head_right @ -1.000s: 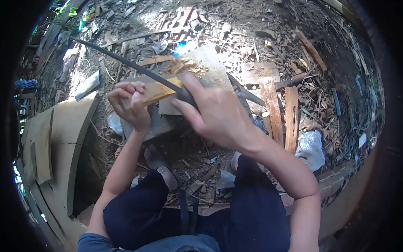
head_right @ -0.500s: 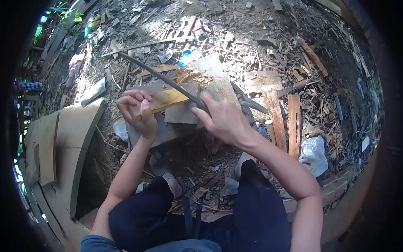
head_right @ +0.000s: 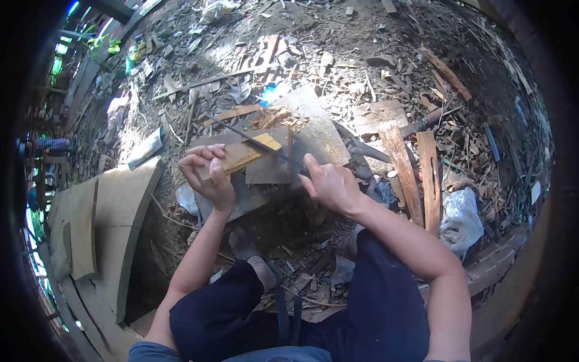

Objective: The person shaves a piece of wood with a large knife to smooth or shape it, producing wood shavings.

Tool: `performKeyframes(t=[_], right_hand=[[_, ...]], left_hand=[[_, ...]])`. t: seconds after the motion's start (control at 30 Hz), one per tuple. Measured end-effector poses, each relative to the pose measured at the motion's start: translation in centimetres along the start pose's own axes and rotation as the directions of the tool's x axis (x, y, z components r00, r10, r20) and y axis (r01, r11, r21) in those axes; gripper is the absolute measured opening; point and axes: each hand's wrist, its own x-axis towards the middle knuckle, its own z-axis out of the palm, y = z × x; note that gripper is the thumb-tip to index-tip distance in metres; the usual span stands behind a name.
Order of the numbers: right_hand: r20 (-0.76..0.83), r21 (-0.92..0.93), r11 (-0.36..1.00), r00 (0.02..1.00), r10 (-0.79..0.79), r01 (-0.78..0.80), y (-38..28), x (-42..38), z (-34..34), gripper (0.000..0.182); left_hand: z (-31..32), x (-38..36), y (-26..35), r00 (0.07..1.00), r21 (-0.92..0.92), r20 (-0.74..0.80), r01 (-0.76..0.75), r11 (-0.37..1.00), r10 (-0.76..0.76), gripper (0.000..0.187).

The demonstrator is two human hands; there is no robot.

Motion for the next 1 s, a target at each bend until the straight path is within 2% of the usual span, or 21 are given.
performKeyframes(t=[0.13,0.2,0.27,0.33,0.4,0.43,0.5,0.67,0.73,0.87,1.0], right_hand=[[0.003,-0.061,0.998,1.000,-0.009,0.009,0.1,0.7,-2.1,0.034],[-0.009,-0.022,0.999,1.000,0.026,-0.026,0.4,1.0,-2.4,0.034],[-0.014,0.073,0.996,0.998,0.058,-0.056,0.9,1.2,-2.5,0.036],[-0.031,0.118,0.992,0.999,0.043,-0.039,0.9,0.9,-2.2,0.037],[0.044,0.166,0.978,0.992,0.122,-0.127,0.7,1.1,-1.9,0.037],[0.035,0.216,0.972,0.995,0.093,-0.098,0.7,1.0,-2.0,0.038],[0.048,0.220,0.968,0.992,0.115,-0.123,0.4,0.6,-2.6,0.038],[0.052,0.194,0.973,0.992,0.118,-0.126,1.2,0.3,-1.9,0.039],[0.100,0.229,0.962,0.987,0.129,-0.148,1.0,0.0,-2.1,0.040],[0.100,0.282,0.944,0.984,0.150,-0.172,1.1,-0.1,-1.7,0.039],[0.124,0.335,0.932,0.987,0.102,-0.138,-1.2,0.6,-5.4,0.037]], left_hand=[[2.3,2.2,-0.3,1.000,-0.084,0.001,0.025,0.996,-0.025,0.023],[3.5,3.0,-0.5,0.998,-0.116,-0.010,0.063,0.991,-0.065,0.023],[4.1,3.7,-1.0,0.996,-0.108,0.089,0.038,0.993,-0.028,0.023],[4.5,3.9,-0.8,0.995,-0.088,0.087,0.064,0.994,-0.057,0.023],[4.3,4.0,-0.9,0.994,-0.095,0.064,0.091,0.991,-0.085,0.024],[4.2,3.8,-0.8,0.994,-0.090,0.081,0.086,0.992,-0.078,0.024],[4.3,3.0,-0.5,0.981,-0.162,-0.086,0.158,0.974,-0.173,0.025],[4.7,2.0,0.5,0.983,-0.112,-0.097,0.143,0.983,-0.154,0.026],[4.8,1.7,0.7,0.988,-0.137,-0.061,0.130,0.982,-0.139,0.027],[4.3,1.4,0.4,0.991,-0.089,-0.057,0.118,0.989,-0.123,0.028],[4.2,1.3,0.6,0.995,-0.068,-0.038,0.094,0.993,-0.096,0.026]])
